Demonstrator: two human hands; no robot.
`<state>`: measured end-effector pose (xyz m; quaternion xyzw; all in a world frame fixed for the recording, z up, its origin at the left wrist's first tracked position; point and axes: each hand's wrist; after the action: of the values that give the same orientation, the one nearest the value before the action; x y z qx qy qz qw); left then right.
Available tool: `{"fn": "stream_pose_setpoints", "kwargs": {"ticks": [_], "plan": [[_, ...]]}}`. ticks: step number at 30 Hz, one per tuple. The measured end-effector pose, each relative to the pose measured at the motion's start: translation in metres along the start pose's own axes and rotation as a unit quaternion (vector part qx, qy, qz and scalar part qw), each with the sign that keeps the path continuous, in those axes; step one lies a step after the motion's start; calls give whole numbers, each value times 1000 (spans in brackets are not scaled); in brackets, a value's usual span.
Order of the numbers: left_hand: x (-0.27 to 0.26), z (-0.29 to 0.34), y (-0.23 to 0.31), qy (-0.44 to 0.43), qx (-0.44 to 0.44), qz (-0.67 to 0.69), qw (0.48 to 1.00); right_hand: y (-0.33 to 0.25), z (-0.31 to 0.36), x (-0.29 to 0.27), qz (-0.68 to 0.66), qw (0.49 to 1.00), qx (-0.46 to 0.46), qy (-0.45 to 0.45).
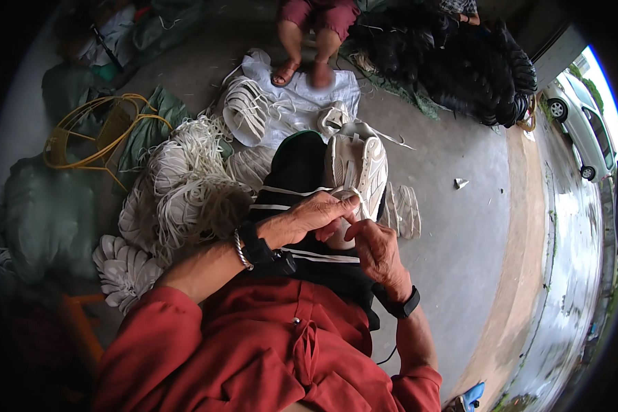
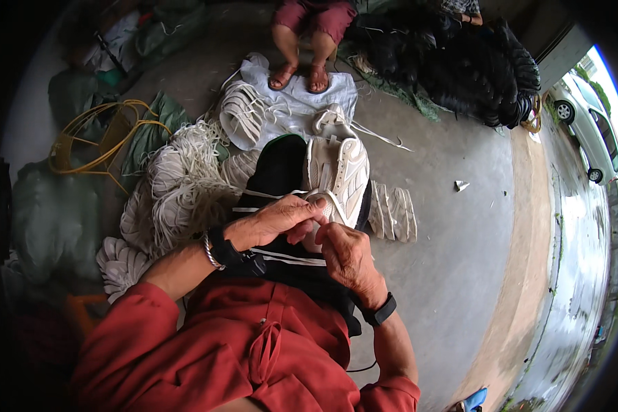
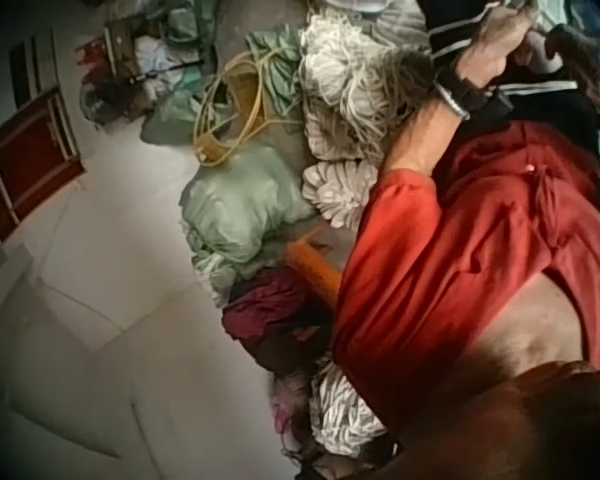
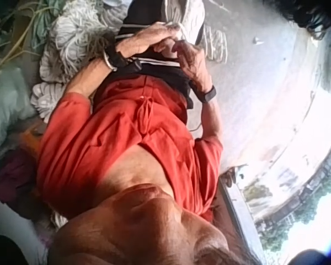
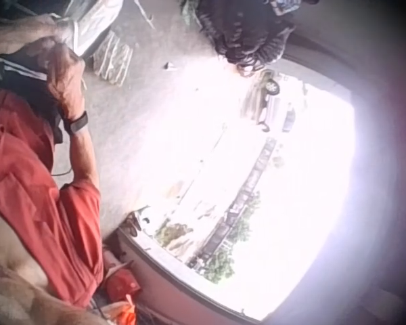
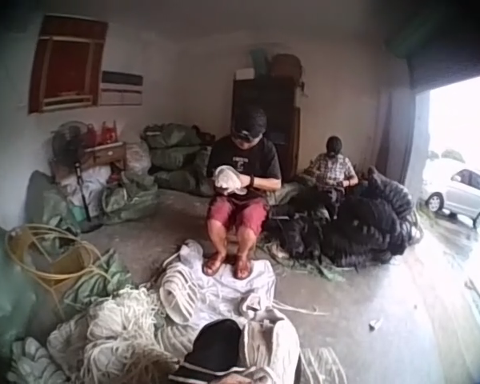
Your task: The recorder is lacing a white shoe while sitting on the floor in a shoe manufacturing environment.
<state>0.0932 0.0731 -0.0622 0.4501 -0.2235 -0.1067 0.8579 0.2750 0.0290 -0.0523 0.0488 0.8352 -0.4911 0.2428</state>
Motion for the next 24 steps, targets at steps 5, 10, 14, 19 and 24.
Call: {"fn": "stream_pose_setpoints", "kwargs": {"ticks": [5,10,14,19,24], "plan": [[5,-6,-4,-54,11,105,993,2,7,0,38,998,-22,-40],[9,-7,-8,38,55,63,996,-5,7,17,34,998,-36,40],[16,-3,-10,69,191,-36,978,-5,7,19,-257,910,268,186],[8,-9,-13,183,312,-182,914,18,7,17,-179,932,259,182],[-23,-20,-11,355,448,-425,702,53,-6,12,-108,921,283,245]]}}
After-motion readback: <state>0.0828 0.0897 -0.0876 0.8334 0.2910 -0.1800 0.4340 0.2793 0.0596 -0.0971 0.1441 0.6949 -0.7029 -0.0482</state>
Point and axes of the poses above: each hand's wrist, its own z-axis away from the middle knuckle, its own x-axis out of the palm, y = z × x, and after that the axes turned 7 degrees about y, right-handed
